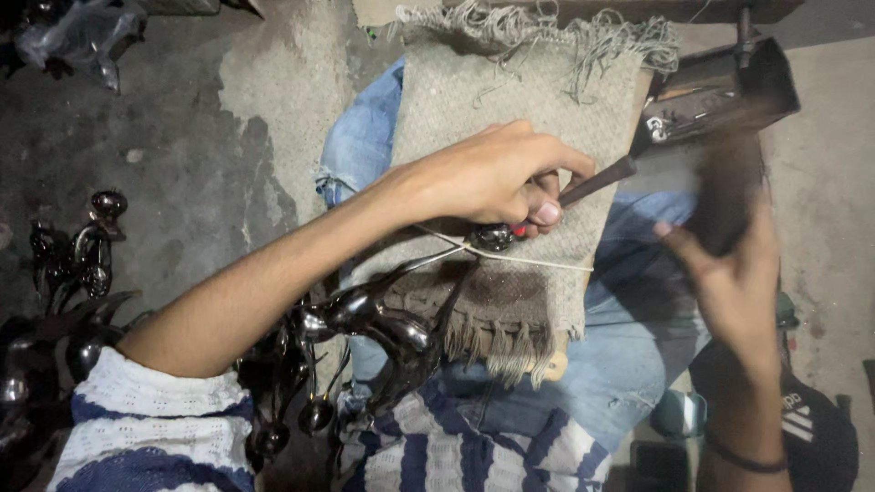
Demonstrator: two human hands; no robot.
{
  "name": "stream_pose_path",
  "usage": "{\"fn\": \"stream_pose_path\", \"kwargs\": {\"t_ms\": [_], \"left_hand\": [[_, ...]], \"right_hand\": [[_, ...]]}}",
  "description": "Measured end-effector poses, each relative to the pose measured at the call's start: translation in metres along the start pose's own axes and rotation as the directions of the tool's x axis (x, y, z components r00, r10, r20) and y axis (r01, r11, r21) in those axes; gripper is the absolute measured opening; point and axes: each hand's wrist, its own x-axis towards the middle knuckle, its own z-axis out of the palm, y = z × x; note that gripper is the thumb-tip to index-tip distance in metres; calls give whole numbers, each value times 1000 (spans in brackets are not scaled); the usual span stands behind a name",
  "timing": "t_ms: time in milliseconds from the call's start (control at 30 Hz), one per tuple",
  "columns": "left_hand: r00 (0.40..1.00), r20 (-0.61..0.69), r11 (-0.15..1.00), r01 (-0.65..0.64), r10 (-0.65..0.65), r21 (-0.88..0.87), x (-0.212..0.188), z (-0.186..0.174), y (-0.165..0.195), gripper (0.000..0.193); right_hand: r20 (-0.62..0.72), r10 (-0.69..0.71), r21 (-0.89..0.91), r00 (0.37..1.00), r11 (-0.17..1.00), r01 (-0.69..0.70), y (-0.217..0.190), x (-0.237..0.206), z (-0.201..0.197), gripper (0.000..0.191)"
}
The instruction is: The person holds a metal deer figurine on a cloth and repeatedly strikes it with a wooden mallet to polish its surface. The person rotates the figurine to access different areas while continuing to tap it with the mallet.
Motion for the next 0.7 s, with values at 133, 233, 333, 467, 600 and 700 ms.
{"fn": "stream_pose_path", "kwargs": {"t_ms": [133, 233, 333, 467, 600, 700], "left_hand": [[997, -71, 998, 1, 3, 55, -5, 4, -1, 51], [984, -173, 999, -46, 50, 27, -11, 6, 1, 50], [975, -217, 999, -46, 44, -5, -19, 11, 5, 47], [935, -322, 989, -148, 148, 24, -36, 18, 5, 43], [945, -321, 998, -64, 59, -6, -37, 23, -4, 43], [905, -391, 983, -181, 167, 0, -39, 24, -13, 36]], "right_hand": [[100, -66, 169, 993, 984, 48, -7, 9, 0, 59], [53, -144, 24, 988, 990, 143, -11, 14, -6, 63], [133, -66, -276, 989, 956, 101, -14, 18, -13, 66], [18, 51, -173, 999, 984, -47, -21, 21, -20, 65], [31, -172, -182, 985, 968, 175, -37, 21, -19, 69], [-124, -94, 134, 988, 985, 111, -52, 22, -15, 70]]}}
